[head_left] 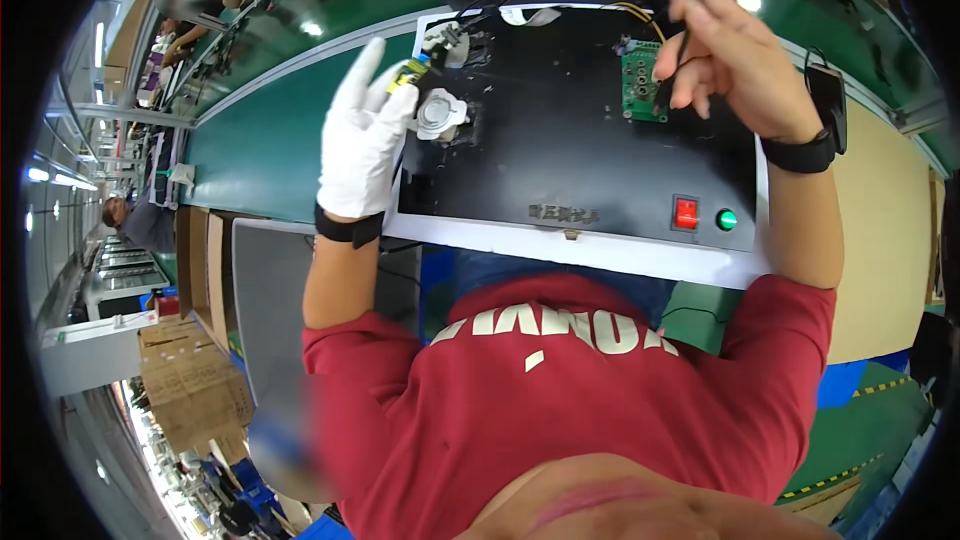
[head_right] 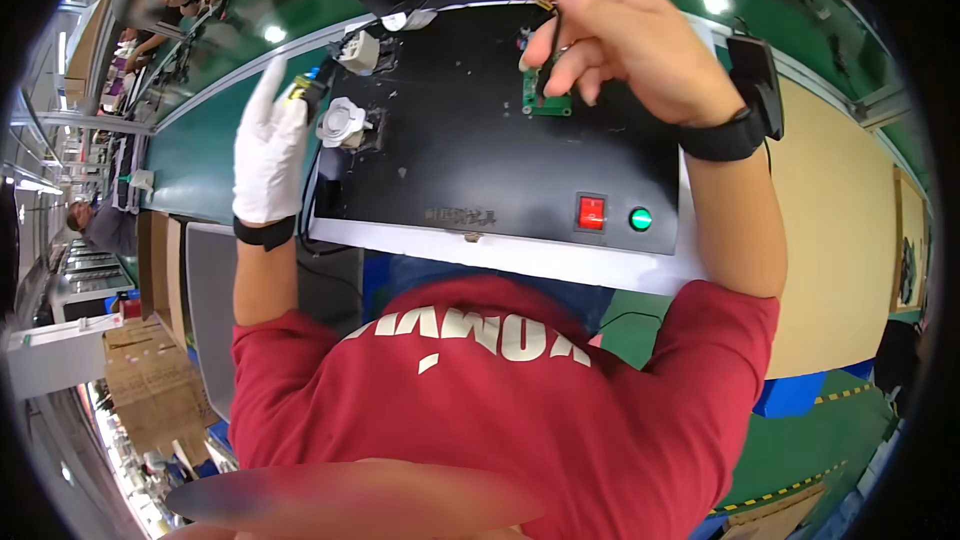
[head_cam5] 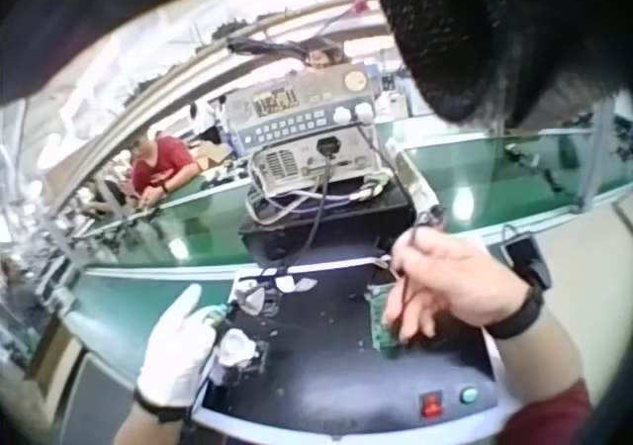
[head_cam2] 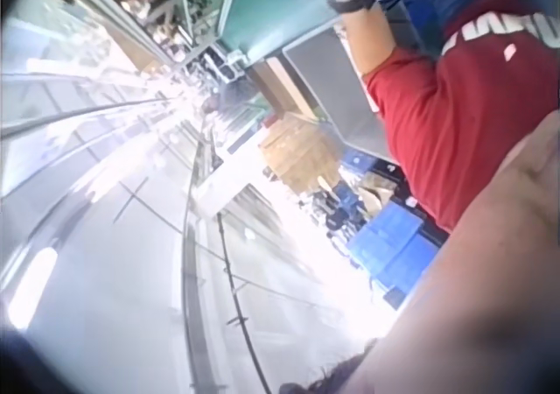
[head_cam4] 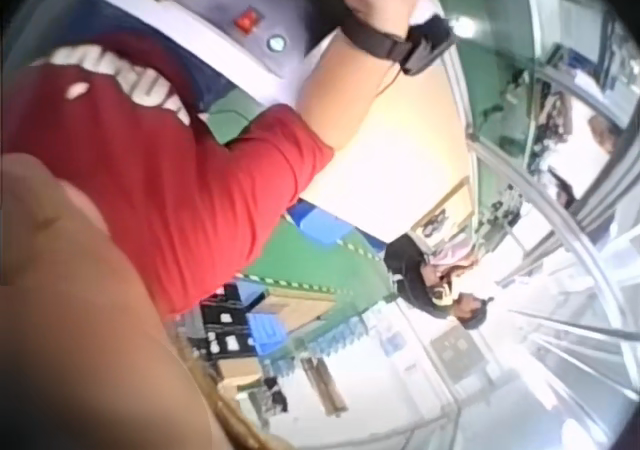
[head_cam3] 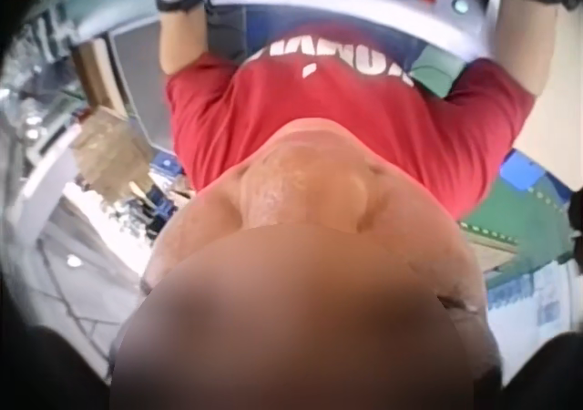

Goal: The person picks up a circuit board, connects it to a testing device using a cable, and touches a probe to the board. After disconnecting the cable, the person sets the circuit board aside and repeats the process with another board.

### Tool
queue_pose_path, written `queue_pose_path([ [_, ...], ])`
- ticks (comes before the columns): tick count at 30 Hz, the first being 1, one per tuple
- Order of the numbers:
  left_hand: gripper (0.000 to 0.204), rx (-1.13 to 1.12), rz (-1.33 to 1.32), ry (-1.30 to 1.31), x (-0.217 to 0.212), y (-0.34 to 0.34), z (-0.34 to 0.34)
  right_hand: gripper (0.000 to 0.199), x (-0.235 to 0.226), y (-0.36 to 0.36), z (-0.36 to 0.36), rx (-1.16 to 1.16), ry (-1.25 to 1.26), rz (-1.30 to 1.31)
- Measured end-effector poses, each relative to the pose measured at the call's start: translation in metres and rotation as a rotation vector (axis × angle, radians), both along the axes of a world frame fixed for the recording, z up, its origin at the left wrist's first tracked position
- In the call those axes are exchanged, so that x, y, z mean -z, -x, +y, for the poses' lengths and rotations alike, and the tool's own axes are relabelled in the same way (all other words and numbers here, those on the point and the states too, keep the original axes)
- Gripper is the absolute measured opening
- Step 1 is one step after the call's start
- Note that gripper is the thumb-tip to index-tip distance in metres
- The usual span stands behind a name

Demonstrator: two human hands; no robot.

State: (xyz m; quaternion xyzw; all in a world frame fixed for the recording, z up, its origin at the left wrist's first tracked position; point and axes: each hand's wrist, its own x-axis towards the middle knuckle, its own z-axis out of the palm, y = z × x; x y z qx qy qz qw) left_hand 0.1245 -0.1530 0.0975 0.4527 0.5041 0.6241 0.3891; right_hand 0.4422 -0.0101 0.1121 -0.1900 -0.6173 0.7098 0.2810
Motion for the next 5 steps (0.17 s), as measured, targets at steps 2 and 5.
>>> queue_pose_path([
  [2,0.066,0.019,-0.032,0.031,0.010,0.004,-0.001,0.031,0.007,0.016,-0.010,-0.024,-0.021,-0.006],
  [5,0.076,0.092,0.047,0.080,0.020,0.017,-0.001,0.039,0.011,0.021,-0.014,-0.016,-0.052,-0.023],
])
